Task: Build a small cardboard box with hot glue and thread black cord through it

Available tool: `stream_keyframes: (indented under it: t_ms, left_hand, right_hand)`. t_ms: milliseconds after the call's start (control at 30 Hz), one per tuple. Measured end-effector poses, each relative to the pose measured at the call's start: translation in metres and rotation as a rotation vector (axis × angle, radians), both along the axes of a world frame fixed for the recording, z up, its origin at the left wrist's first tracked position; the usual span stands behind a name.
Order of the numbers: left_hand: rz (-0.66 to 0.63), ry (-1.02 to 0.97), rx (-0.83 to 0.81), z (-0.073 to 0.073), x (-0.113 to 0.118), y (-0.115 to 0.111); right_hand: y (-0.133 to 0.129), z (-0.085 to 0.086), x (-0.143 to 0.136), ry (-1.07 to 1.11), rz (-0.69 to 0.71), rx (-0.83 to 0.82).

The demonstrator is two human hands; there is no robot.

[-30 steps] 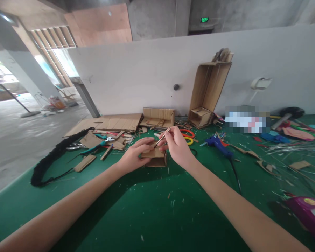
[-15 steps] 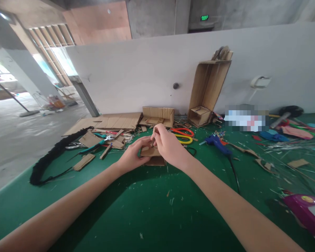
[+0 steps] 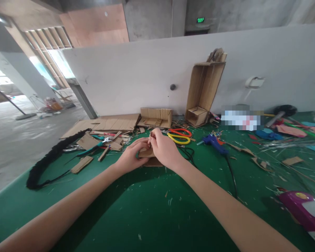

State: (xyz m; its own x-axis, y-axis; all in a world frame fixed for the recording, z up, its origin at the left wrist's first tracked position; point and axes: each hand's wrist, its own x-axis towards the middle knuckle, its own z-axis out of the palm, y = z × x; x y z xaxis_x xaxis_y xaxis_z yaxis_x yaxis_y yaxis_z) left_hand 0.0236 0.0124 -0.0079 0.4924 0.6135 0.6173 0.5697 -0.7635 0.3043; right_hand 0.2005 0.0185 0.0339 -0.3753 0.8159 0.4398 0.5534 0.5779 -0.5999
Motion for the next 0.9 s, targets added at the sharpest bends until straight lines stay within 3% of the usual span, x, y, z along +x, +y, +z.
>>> stream_keyframes:
  t_ms: [133,267,433,500,667,800,900]
  left_hand:
    - [0.037,-0.03,-0.065,0.001,0.001,-0.002]
    - [-0.002,-0.056,-0.12,0.009,0.002,-0.005]
    - [-0.062,-0.249,-0.408,0.025,0.007,-0.002]
    - [-0.031,-0.266,-0.455,0.028,0.01,0.002]
    - [0.009,-0.349,-0.446,0.027,0.01,0.011]
    - [0.074,-0.692,-0.573,0.024,0.005,0.018]
    - [0.097,-0.944,-0.699,0.023,0.004,0.02]
  right_hand:
    - [0.001,0.0,0.003,0.024,0.018,0.035]
    - [0.003,0.005,0.007,-0.022,0.126,0.034]
    - [0.005,0.013,0.015,-0.079,0.187,-0.003]
    - [0.003,0.016,0.02,-0.028,0.155,-0.013]
    - [-0.018,0.016,0.03,0.023,0.053,0.139]
    - [-0.039,-0.002,0.013,0.044,0.188,-0.069]
    - [-0.044,-0.015,-0.006,0.095,0.177,-0.246]
